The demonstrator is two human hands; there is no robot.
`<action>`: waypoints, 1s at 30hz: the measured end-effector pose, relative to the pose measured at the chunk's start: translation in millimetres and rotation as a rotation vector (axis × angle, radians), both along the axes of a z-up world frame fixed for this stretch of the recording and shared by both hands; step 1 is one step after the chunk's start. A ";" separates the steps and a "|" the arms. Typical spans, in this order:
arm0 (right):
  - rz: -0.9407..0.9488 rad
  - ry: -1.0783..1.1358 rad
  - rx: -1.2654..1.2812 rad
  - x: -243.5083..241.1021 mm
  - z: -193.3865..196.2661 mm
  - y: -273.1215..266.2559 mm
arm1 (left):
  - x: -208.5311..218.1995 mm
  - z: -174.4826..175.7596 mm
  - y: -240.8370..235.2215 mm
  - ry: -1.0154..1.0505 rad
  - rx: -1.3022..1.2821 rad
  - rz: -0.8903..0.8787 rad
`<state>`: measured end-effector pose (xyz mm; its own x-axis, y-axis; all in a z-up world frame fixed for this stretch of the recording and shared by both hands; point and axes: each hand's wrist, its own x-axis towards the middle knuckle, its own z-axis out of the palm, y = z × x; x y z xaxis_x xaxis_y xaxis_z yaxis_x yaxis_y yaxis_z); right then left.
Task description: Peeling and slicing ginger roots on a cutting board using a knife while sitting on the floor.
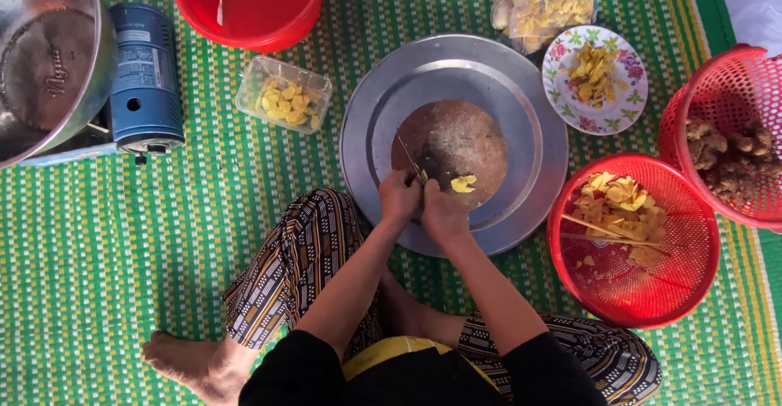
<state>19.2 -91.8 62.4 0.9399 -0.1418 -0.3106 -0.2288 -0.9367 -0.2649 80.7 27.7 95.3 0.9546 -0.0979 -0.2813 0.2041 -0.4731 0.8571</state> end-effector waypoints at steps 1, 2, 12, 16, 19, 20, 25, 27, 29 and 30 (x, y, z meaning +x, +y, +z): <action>0.000 -0.001 0.000 -2.6 1.3 -1.0 | -1.2 -5.8 -0.5 -0.001 0.000 0.000; 0.004 -0.018 0.025 -5.2 2.6 -2.0 | -2.5 -11.5 -1.0 -0.023 0.013 0.005; 0.037 -0.007 -0.012 -6.2 5.8 -0.5 | -3.6 -10.6 -4.6 -0.053 -0.029 0.048; 0.043 0.024 0.035 6.3 17.0 -2.0 | -3.6 -14.2 -3.8 -0.055 0.012 0.033; 0.039 0.047 0.039 7.5 17.4 -1.7 | -6.2 -5.8 -3.1 0.000 -0.047 0.074; 0.034 0.058 0.044 6.7 21.3 -1.6 | -6.8 -4.1 -3.4 -0.030 -0.052 0.070; -0.022 0.078 0.128 10.2 27.8 -15.6 | -5.4 -22.3 -0.3 -0.066 -0.011 0.017; -0.404 0.130 0.697 10.3 46.1 -26.5 | -3.8 -19.5 0.0 -0.004 -0.006 0.021; -0.252 0.130 0.392 12.7 -2.0 -33.0 | -1.6 -18.8 -0.4 0.012 -0.016 0.035; -0.102 0.133 0.088 12.2 -26.9 -36.8 | -2.1 -19.4 -1.0 0.035 -0.024 0.049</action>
<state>31.3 -128.6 35.5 0.8718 -0.2009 -0.4468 -0.3601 -0.8812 -0.3063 78.6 26.7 75.9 0.9481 -0.0588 -0.3124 0.2560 -0.4414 0.8600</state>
